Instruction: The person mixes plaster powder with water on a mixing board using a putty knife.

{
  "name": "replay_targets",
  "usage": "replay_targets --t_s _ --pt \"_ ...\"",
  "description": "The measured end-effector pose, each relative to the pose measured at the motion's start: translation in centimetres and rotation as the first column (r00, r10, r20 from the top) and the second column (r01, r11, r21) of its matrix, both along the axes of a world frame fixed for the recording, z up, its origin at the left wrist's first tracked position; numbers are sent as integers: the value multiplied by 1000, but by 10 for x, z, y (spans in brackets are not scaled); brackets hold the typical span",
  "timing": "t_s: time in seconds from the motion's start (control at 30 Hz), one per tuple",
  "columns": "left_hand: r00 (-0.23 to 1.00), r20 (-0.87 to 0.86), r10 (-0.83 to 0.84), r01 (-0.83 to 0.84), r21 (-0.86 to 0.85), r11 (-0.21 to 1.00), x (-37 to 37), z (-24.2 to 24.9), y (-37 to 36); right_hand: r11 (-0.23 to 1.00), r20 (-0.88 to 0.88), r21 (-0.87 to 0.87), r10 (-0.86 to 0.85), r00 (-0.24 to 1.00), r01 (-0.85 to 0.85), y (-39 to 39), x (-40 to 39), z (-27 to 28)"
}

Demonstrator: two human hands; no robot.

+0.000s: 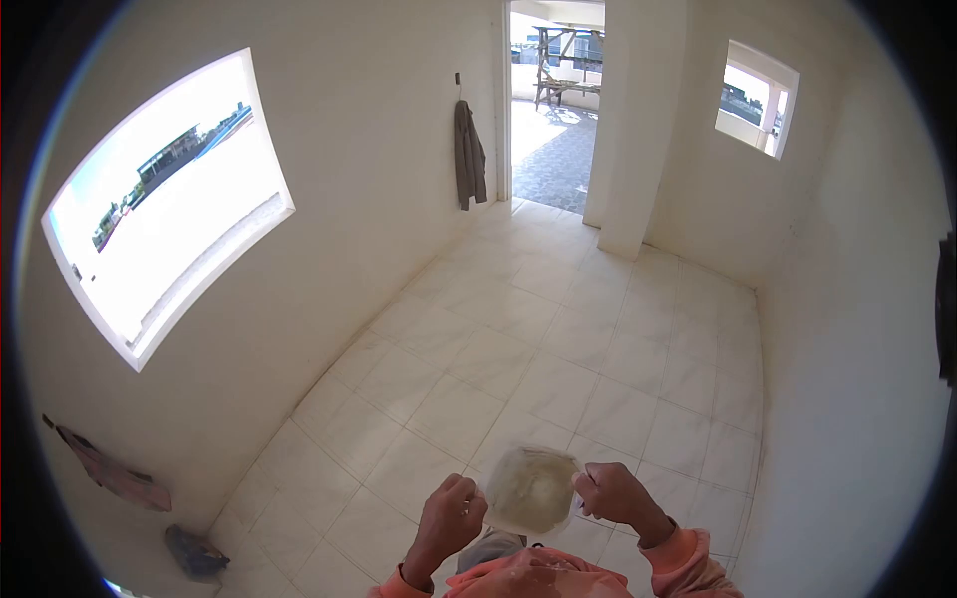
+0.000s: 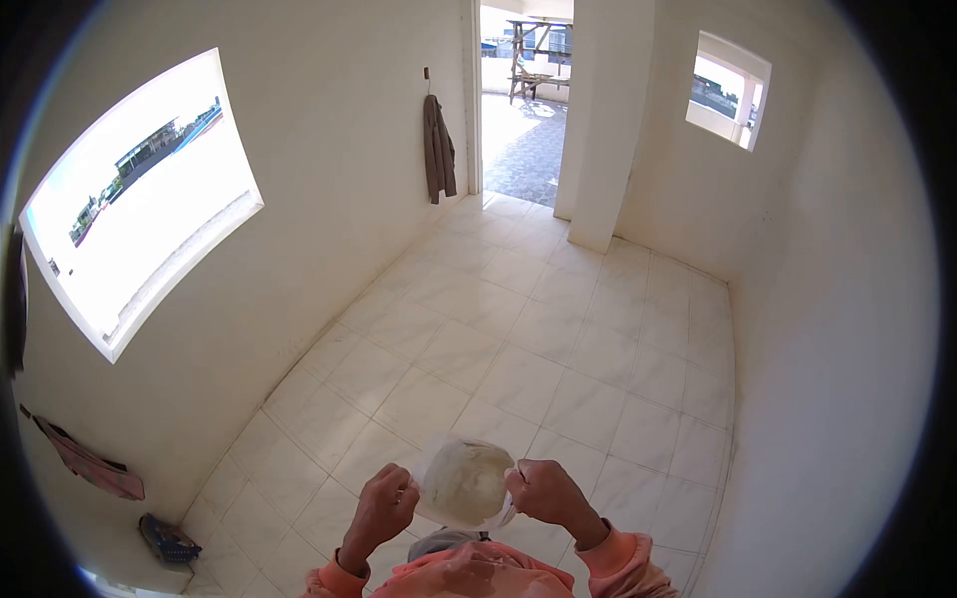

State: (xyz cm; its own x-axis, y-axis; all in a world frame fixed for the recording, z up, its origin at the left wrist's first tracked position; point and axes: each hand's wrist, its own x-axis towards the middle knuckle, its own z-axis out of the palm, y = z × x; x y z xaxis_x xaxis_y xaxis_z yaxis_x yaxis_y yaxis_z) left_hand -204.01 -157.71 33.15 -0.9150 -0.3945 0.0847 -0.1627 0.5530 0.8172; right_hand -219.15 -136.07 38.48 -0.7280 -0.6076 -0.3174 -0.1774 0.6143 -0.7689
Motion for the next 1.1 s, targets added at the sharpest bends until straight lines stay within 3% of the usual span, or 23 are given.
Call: replay_targets --t_s 0.2,0.3,0.47,0.57,0.63,0.73,0.9,1.0,1.1 --pt "994 -50 -95 96 24 995 -202 -6 -87 982 76 93 -174 982 167 -71 -168 0" --pt "985 -25 -170 170 -12 985 -301 -3 -125 976 -55 87 -195 979 199 -102 -258 -30" --pt "976 -56 -210 207 -61 977 -460 -23 -184 961 103 60 -274 956 269 -159 -409 -46" --pt "982 -37 -186 182 -97 979 -555 -22 -218 976 107 59 -216 971 211 -197 -509 -58" --pt "985 -73 -158 148 -136 980 -620 -28 -247 989 4 46 -138 990 137 -228 -590 -73" --pt "994 -71 -83 73 -140 987 -697 -16 -286 997 -136 83 23 990 -12 -281 -693 -53" --pt "987 -161 13 -47 -211 976 -847 -4 -362 986 -243 113 149 959 -125 -377 -856 -40" --pt "984 -172 39 -74 -204 976 -939 -9 -414 929 -360 224 360 861 -295 -433 -956 -57" --pt "985 -174 13 -55 -238 970 -1025 -24 -470 939 -275 282 277 921 -198 -488 -1035 -62"
